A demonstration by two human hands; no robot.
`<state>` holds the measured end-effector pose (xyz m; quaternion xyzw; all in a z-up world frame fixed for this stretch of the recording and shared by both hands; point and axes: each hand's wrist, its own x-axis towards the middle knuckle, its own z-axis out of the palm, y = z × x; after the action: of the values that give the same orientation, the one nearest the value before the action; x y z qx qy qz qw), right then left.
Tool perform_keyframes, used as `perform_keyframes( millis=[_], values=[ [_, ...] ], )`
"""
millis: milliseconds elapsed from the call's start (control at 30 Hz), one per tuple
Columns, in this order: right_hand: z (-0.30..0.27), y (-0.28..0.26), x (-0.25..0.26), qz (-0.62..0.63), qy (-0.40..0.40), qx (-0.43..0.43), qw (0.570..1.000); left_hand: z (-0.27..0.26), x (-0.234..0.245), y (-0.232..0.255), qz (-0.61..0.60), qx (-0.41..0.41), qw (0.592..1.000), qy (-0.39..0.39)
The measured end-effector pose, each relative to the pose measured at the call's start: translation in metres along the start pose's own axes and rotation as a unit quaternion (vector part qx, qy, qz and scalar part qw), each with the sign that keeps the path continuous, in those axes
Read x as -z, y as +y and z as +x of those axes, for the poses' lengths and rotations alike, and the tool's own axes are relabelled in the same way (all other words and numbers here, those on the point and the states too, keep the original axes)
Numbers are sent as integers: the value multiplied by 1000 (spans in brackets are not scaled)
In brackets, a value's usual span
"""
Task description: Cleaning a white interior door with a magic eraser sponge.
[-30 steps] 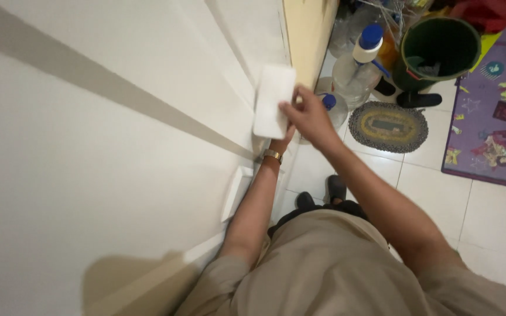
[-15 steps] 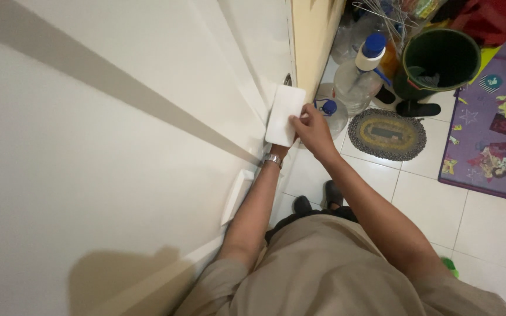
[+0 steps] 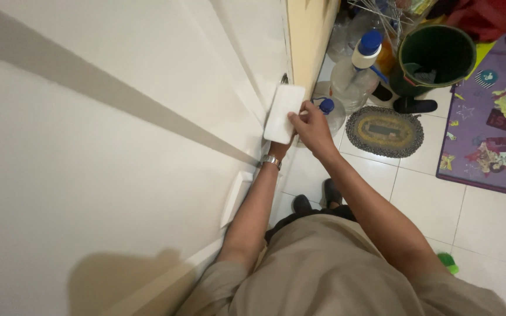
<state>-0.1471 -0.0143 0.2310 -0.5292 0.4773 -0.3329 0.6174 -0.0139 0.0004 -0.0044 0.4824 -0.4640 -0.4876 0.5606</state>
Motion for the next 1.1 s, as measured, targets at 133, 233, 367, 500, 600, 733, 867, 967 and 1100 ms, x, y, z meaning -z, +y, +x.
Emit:
perform_keyframes(
  millis=[133,233,367,500,600,733,867,967,1100],
  values=[
    [-10,-53,1,36,29,64,997,3,-15,26,18,46,996,72],
    [-11,-63,3,151,3,85,985,5,-23,46,34,100,989,107],
    [-6,-33,1,64,-15,17,998,-3,-14,25,47,14,996,78],
    [-3,-15,12,-109,81,152,979,-1,-8,8,116,6,990,75],
    [-21,-90,19,-191,125,252,940,0,-24,64,130,73,984,101],
    [-14,-118,22,-142,114,387,904,2,-38,107,56,164,977,122],
    [-2,-88,24,-301,38,550,778,2,-34,77,31,24,992,120],
    [-1,-83,32,-312,-37,599,736,5,-27,39,-164,-4,978,126],
    [29,-128,61,-245,-25,644,724,5,-39,56,3,70,976,204]
  ],
)
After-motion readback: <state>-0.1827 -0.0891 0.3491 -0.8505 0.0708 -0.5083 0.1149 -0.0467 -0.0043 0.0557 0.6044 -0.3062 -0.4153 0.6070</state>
